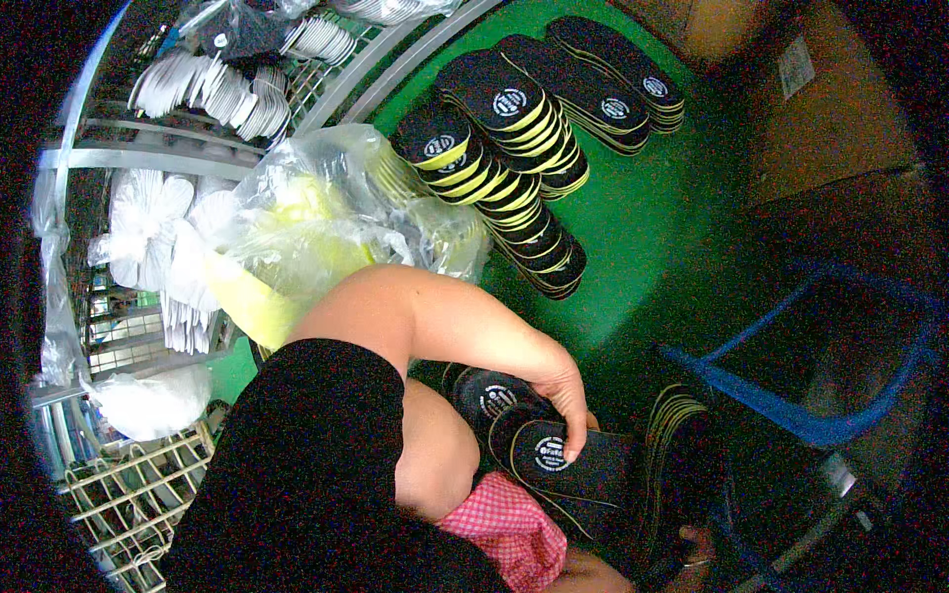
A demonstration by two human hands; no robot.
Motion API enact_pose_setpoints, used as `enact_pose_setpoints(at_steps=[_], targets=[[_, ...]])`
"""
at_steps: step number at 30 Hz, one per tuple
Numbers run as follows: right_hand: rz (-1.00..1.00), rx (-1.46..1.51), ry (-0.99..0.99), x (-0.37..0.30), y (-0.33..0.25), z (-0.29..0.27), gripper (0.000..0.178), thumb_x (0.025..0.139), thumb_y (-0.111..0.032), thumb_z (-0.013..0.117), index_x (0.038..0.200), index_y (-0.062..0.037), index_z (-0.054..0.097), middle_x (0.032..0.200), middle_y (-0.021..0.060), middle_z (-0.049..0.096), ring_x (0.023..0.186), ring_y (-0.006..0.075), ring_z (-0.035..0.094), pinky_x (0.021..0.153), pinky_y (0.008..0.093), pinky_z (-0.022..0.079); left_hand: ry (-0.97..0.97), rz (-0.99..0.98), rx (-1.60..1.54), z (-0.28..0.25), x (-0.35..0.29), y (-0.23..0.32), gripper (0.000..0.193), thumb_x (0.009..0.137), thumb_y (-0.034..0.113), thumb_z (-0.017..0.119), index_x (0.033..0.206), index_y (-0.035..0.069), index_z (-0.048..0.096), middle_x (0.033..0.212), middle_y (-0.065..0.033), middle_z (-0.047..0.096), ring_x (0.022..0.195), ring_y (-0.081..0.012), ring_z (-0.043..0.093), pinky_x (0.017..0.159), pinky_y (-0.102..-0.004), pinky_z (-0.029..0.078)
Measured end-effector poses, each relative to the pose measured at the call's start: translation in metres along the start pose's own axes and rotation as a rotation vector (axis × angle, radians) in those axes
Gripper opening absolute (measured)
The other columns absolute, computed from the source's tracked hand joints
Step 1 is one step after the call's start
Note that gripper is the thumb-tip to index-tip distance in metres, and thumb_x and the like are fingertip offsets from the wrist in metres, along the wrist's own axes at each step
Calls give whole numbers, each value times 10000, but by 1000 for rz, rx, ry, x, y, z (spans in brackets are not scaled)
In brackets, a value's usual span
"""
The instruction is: The person inserts insoles into shoes at an assembly line, picks up and sorts additional insoles from a shelf and the floor, and places the finished shoes onto a conveyor belt.
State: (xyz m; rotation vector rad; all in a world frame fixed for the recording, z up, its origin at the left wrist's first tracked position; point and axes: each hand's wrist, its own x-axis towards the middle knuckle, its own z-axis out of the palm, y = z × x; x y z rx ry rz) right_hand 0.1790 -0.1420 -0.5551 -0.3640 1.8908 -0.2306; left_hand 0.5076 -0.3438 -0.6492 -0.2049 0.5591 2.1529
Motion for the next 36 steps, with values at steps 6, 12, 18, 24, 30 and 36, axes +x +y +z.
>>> enact_pose_setpoints(at_steps=[6, 12, 18, 24, 30, 36], targets=[[32, -49, -24, 5, -7, -17, 390, 732, -331, 579, 1013, -61, 572, 1016, 95, 565, 986, 205, 501, 865, 373, 386, 11, 92, 21, 23, -8, -3, 966, 557, 203, 742, 1322, 101, 161, 1293, -108, 329, 1153, -243, 348, 917, -403, 340], [59, -42, -58, -3, -18, -20, 393, 720, -333, 594, 1002, -61, 579, 1011, 95, 568, 993, 203, 498, 873, 375, 381, 101, 105, -99, 38, 5, -10, 958, 553, 204, 736, 1323, 121, 172, 1287, -103, 334, 1152, -240, 348, 906, -401, 344], [101, -25, -116, -39, -35, -16, 396, 709, -336, 609, 992, -61, 586, 1006, 94, 571, 999, 201, 495, 881, 377, 375, 445, -49, 186, 82, -52, 14, 1041, 524, 245, 746, 1337, 112, 111, 1304, -172, 294, 1174, -282, 323, 908, -402, 345], [212, 341, -155, -109, -24, 2, 377, 640, -270, 649, 931, -35, 601, 964, 87, 582, 901, 231, 528, 830, 346, 403, 529, 15, 208, 184, -173, 2, 1094, 513, 278, 760, 1346, 119, 69, 1343, -179, 213, 1222, -287, 248, 979, -395, 248], [100, 475, -399, -248, -144, 48, 564, 590, -209, 629, 1094, 0, 487, 968, 77, 560, 791, 204, 553, 733, 323, 448, 341, 119, -123, 346, -264, -37, 1136, 544, 299, 771, 1330, 25, -3, 1374, -184, 92, 1269, -241, 112, 1027, -368, 114], [-151, 531, -660, -362, -250, 44, 657, 607, -192, 643, 1164, 28, 376, 1007, 115, 548, 876, 198, 540, 785, 304, 427, 243, 117, -198, 482, -301, -54, 1109, 574, 244, 757, 1317, -7, -28, 1352, -175, 184, 1238, -225, 206, 1018, -364, 153]])
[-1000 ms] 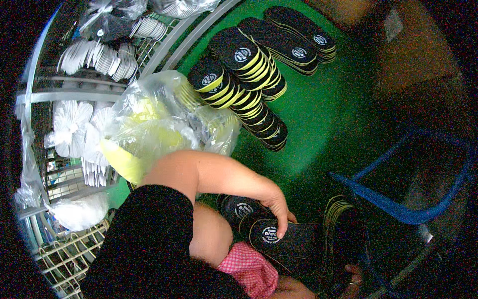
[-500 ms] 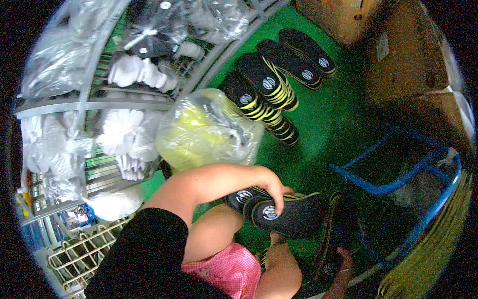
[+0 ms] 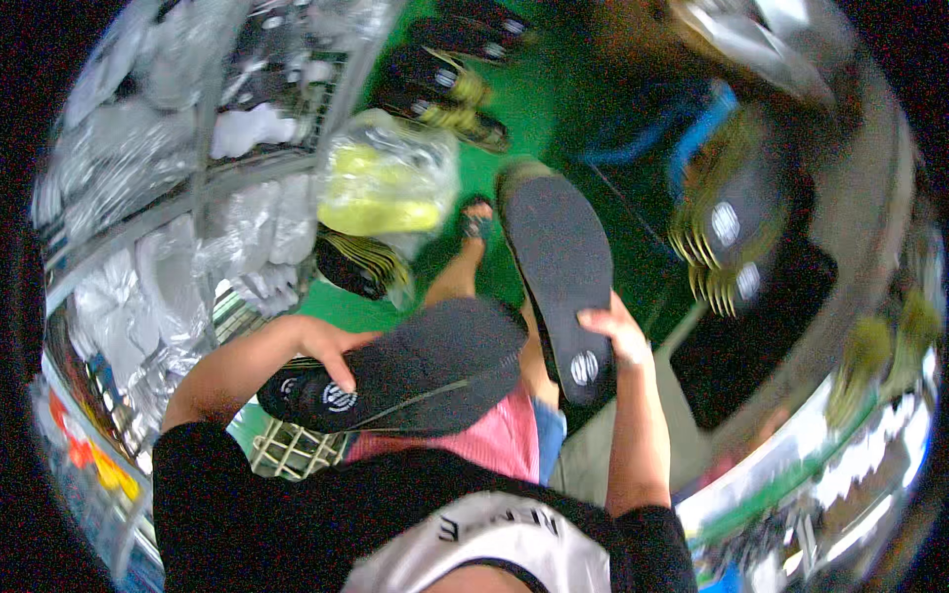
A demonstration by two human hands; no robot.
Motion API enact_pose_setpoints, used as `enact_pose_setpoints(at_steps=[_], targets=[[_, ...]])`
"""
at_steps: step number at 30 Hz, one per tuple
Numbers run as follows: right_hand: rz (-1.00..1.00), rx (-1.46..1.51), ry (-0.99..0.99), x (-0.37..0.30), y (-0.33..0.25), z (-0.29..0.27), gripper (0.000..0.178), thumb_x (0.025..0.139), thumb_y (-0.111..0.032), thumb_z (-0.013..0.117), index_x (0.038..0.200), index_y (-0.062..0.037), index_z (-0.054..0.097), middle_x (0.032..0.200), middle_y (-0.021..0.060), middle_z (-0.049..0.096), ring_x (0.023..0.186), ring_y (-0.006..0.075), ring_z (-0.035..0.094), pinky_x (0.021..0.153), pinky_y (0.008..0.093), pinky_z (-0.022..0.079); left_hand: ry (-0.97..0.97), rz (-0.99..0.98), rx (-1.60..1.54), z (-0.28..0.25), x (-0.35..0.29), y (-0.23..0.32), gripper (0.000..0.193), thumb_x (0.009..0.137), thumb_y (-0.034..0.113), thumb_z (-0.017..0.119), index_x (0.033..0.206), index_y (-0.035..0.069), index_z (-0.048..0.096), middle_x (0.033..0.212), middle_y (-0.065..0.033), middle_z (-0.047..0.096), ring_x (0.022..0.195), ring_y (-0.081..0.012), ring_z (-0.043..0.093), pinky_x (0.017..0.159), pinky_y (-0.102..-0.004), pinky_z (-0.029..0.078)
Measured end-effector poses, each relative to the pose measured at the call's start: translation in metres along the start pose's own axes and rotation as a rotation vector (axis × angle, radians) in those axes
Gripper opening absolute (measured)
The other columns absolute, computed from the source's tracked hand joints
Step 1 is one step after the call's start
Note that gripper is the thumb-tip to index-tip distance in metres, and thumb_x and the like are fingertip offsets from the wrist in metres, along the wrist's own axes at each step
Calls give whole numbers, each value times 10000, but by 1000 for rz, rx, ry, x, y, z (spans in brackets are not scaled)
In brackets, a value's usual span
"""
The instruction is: The person inserts insoles into shoes at an assembly line, picks up and sorts additional insoles from a shelf and the floor, and places the finished shoes onto a conveyor belt.
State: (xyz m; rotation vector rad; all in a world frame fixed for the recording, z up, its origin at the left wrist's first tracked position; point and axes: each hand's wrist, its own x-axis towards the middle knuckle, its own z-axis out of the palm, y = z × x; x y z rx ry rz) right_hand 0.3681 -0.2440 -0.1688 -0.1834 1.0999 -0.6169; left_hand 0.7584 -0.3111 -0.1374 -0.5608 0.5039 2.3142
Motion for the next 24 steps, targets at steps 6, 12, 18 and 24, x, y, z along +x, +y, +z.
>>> enact_pose_setpoints(at_steps=[6, 12, 18, 24], targets=[[-71, -93, 7, -61, -42, 44, 819, 549, -166, 680, 1242, 27, 287, 1147, 116, 454, 1041, 196, 437, 910, 293, 323, -50, 97, 58, 35, -29, 41, 1097, 576, 183, 744, 1327, 19, -39, 1363, -111, 175, 1225, -172, 198, 1014, -322, 146], [-265, -201, 18, -111, 7, 52, 875, 590, -196, 700, 1283, 20, 211, 1202, 138, 409, 1097, 183, 381, 945, 285, 284, 127, -118, -166, 58, -39, 67, 1063, 568, 147, 705, 1350, 116, -14, 1371, -72, 161, 1241, -196, 188, 1007, -337, 154], [-363, 162, 133, -116, 70, 44, 866, 621, -191, 678, 1282, 38, 167, 1146, 159, 450, 1018, 175, 448, 855, 258, 375, 369, -234, 16, 64, -31, 91, 899, 524, 86, 664, 1309, 68, 226, 1236, -115, 413, 1126, -253, 403, 941, -357, 317], [-338, 779, 224, -136, 144, 28, 667, 668, -210, 647, 1211, 12, 330, 1036, 123, 526, 859, 146, 546, 743, 265, 462, 528, -511, 95, 76, -4, 130, 589, 543, 75, 643, 1101, -27, 486, 1039, -137, 563, 956, -263, 538, 873, -351, 393]])
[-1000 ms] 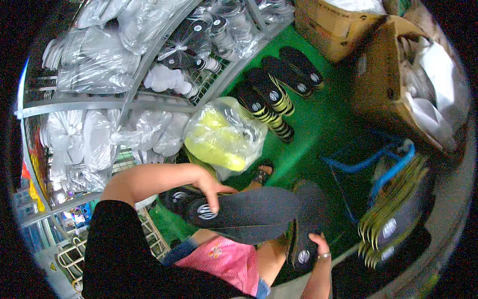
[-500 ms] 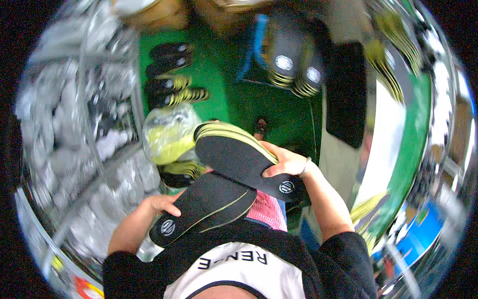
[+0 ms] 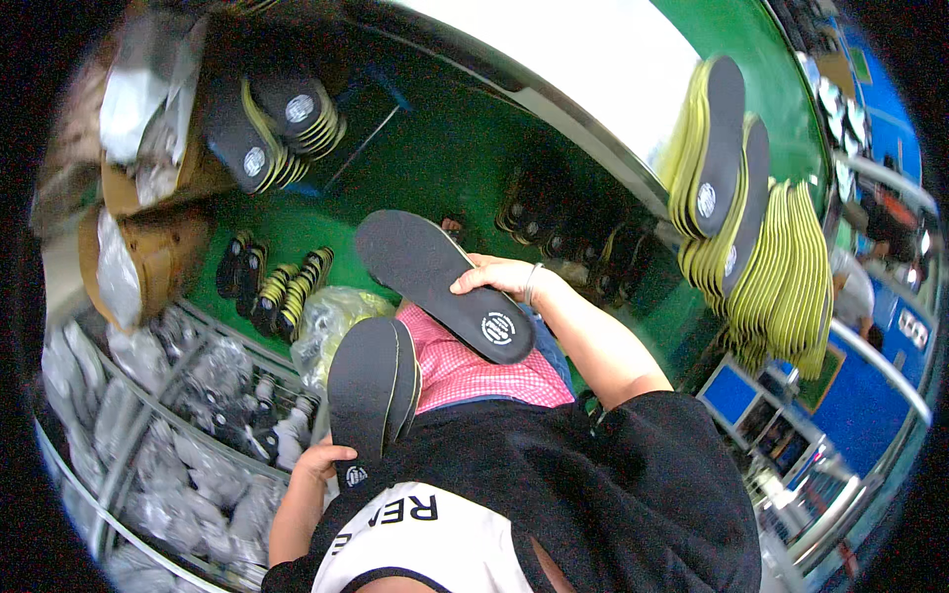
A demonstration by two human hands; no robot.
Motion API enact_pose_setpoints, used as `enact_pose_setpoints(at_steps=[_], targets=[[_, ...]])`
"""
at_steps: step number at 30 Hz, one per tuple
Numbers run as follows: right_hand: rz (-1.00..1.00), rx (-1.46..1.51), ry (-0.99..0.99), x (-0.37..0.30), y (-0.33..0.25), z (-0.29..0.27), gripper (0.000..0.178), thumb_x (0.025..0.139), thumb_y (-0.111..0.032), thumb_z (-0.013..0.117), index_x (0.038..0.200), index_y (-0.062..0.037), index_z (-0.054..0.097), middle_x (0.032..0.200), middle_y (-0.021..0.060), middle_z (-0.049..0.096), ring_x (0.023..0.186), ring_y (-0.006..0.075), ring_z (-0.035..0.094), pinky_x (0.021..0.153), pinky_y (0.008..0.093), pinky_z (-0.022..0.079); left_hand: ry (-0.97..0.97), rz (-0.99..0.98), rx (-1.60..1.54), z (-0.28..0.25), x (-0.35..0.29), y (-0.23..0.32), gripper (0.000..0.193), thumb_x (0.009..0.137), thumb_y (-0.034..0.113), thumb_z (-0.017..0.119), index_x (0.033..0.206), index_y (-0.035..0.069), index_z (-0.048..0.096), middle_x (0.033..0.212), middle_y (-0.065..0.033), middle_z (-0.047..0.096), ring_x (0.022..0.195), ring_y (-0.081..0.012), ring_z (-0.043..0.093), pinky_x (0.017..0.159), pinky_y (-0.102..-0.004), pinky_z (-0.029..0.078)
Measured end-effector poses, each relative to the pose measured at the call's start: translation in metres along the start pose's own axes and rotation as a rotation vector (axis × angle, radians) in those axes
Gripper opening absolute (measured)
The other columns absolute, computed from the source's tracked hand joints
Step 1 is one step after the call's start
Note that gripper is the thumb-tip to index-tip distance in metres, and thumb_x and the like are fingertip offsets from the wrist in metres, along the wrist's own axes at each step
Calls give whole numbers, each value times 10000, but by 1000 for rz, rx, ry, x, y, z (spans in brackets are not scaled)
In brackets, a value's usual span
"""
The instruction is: The person inserts insoles into shoes at an assembly line, picks up and sorts additional insoles from a shelf and the floor, and places the finished shoes onto a conveyor belt.
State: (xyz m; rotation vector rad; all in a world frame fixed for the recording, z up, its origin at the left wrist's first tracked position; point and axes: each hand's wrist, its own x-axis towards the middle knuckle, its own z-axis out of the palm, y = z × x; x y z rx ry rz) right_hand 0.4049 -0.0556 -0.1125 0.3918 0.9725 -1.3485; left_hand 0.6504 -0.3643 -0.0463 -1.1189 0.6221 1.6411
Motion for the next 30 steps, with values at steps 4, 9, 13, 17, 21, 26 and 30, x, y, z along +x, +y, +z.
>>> enact_pose_setpoints(at_steps=[4, 9, 13, 17, 21, 26, 30], targets=[[-44, 155, -112, 2, 32, -20, 644, 669, -199, 646, 1200, 9, 348, 1023, 123, 537, 852, 146, 548, 736, 269, 464, 2, 55, 282, 10, 22, 36, 625, 575, 86, 669, 1148, -13, 441, 1096, -118, 530, 995, -251, 509, 883, -337, 382], [-71, 87, 4, 3, 54, -19, 628, 661, -166, 652, 1173, 18, 339, 1031, 126, 502, 900, 150, 511, 764, 254, 438, 105, -97, 101, 17, 10, 92, 792, 621, 243, 717, 1265, 43, 302, 1224, -92, 425, 1119, -256, 405, 950, -369, 311], [-179, 154, 35, -34, 45, 5, 733, 652, -216, 657, 1218, 26, 260, 1038, 152, 507, 914, 175, 516, 773, 260, 436, 216, -184, 174, 27, 11, 151, 702, 654, 204, 675, 1246, 46, 333, 1136, -105, 493, 1064, -258, 451, 923, -357, 349], [-175, -129, 330, -11, 83, 15, 872, 619, -318, 668, 1258, 36, 192, 1121, 212, 467, 990, 256, 492, 824, 275, 405, 120, -245, 584, 58, 40, 191, 589, 634, 124, 611, 1171, 8, 397, 1074, -156, 519, 939, -275, 533, 827, -376, 439], [-280, 409, 344, -9, 123, 27, 630, 674, -186, 641, 1184, 24, 336, 991, 125, 546, 829, 175, 560, 703, 262, 466, 78, -316, 802, 90, 52, 212, 628, 632, 106, 619, 1193, 9, 354, 1061, -149, 519, 937, -273, 531, 836, -369, 434], [-491, 822, 286, -10, 168, 42, 579, 657, -181, 659, 1142, -18, 388, 952, 98, 546, 799, 158, 562, 672, 274, 477, 27, -587, 999, 116, 64, 230, 937, 626, 134, 654, 1336, 117, 42, 1307, -133, 260, 1182, -249, 303, 962, -345, 280], [-639, 980, 384, 20, 209, 54, 527, 662, -180, 657, 1099, 6, 429, 896, 99, 575, 730, 162, 583, 635, 268, 490, 23, -645, 1189, 149, 73, 221, 1012, 608, 153, 677, 1341, 137, -20, 1324, -139, 222, 1204, -247, 267, 975, -343, 255]])
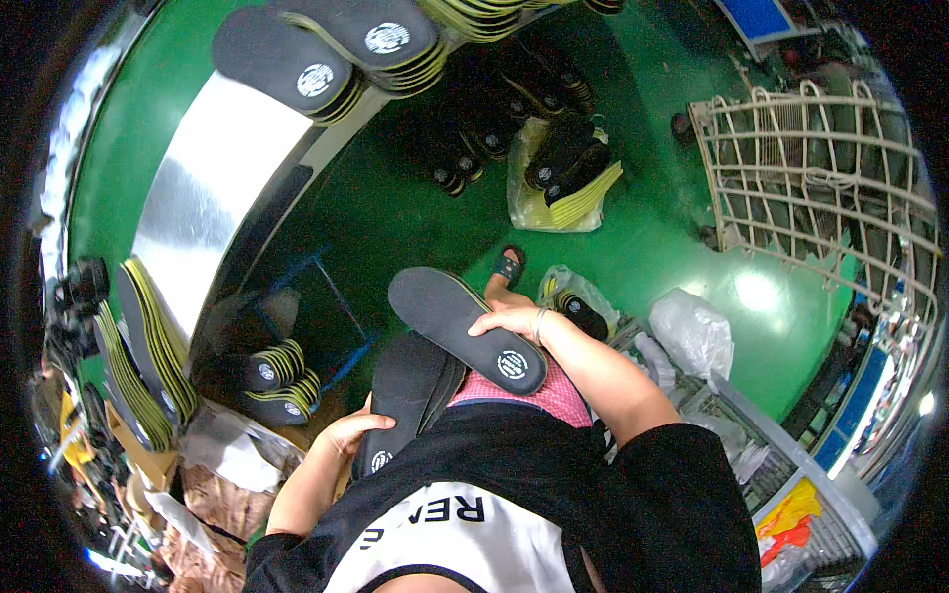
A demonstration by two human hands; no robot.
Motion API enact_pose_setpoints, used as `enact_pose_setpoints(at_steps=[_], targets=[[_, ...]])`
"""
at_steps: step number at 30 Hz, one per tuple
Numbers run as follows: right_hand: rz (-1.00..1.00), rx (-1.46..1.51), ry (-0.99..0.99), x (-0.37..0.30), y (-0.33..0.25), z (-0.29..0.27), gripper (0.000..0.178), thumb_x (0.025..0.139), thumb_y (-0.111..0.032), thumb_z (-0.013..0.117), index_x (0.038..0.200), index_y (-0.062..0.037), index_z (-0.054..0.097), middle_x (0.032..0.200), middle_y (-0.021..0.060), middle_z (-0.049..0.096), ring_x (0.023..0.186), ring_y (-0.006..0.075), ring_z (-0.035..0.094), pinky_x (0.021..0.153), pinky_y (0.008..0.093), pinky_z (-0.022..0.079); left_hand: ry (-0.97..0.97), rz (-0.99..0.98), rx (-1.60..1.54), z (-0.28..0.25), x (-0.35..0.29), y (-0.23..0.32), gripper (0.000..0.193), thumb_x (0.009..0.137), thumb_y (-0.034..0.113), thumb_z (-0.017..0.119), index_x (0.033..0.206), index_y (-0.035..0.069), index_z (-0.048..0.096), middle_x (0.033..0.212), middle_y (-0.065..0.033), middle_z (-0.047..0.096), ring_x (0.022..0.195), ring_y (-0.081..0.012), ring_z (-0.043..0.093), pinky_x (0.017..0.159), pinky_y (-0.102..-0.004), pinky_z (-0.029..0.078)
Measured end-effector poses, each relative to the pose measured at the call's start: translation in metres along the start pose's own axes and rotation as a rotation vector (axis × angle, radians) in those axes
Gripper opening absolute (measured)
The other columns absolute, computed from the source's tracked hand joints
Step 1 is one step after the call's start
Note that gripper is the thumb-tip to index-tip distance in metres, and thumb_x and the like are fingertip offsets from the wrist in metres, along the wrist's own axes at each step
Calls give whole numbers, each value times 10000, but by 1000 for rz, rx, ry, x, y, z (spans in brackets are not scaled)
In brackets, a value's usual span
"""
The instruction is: The person inserts insoles into shoes at an assembly line, picks up and sorts additional insoles from a shelf and the floor, and places the finished shoes onto a conveyor belt.
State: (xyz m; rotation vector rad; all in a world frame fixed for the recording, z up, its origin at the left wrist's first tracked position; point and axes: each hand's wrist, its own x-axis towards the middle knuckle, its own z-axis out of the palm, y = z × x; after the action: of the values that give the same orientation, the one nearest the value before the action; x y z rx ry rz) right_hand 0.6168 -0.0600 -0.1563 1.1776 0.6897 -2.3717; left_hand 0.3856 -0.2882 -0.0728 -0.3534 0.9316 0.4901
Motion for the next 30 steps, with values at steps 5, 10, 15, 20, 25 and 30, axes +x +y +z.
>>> enact_pose_setpoints(at_steps=[5, 10, 15, 20, 25, 30], targets=[[27, 216, 0, -12, 15, -22, 438, 680, -161, 642, 1037, 33, 479, 840, 127, 601, 633, 188, 604, 569, 285, 513, 62, -13, -18, 31, 1, 31, 950, 603, 74, 643, 1344, 168, 56, 1278, -138, 321, 1139, -270, 371, 927, -365, 332], [-53, 555, -150, -58, 14, -46, 430, 727, -162, 576, 1093, 30, 456, 935, 162, 587, 766, 218, 613, 692, 307, 514, 98, -89, -25, 55, 7, 57, 847, 580, 12, 600, 1315, 147, 199, 1160, -131, 454, 1000, -286, 494, 879, -389, 397], [-140, 733, -48, -84, 31, -83, 351, 724, -227, 571, 985, 6, 542, 835, 145, 614, 645, 237, 610, 619, 323, 516, 319, -134, 47, 64, 2, 70, 557, 578, 103, 600, 1106, -1, 458, 958, -139, 573, 853, -296, 561, 798, -388, 453], [-239, 1032, 40, -102, 63, -100, 300, 745, -226, 555, 940, 1, 544, 842, 136, 608, 676, 237, 595, 647, 328, 494, 393, -39, -7, 97, 1, 109, 505, 573, 186, 614, 1032, 1, 514, 947, -159, 585, 821, -325, 568, 767, -414, 463], [-413, 1255, 53, -106, 97, -104, 373, 735, -264, 554, 988, 9, 549, 885, 143, 611, 722, 255, 605, 701, 345, 492, 357, -2, 155, 133, 26, 160, 576, 561, 236, 623, 1066, -7, 492, 944, -170, 582, 815, -324, 572, 761, -420, 466], [-694, 1628, -12, -89, 128, -98, 358, 782, -239, 499, 1029, 19, 529, 930, 153, 602, 778, 268, 603, 745, 380, 481, 328, -55, 326, 163, 75, 203, 602, 559, 228, 623, 1091, -14, 479, 970, -169, 576, 834, -320, 570, 771, -413, 464]])
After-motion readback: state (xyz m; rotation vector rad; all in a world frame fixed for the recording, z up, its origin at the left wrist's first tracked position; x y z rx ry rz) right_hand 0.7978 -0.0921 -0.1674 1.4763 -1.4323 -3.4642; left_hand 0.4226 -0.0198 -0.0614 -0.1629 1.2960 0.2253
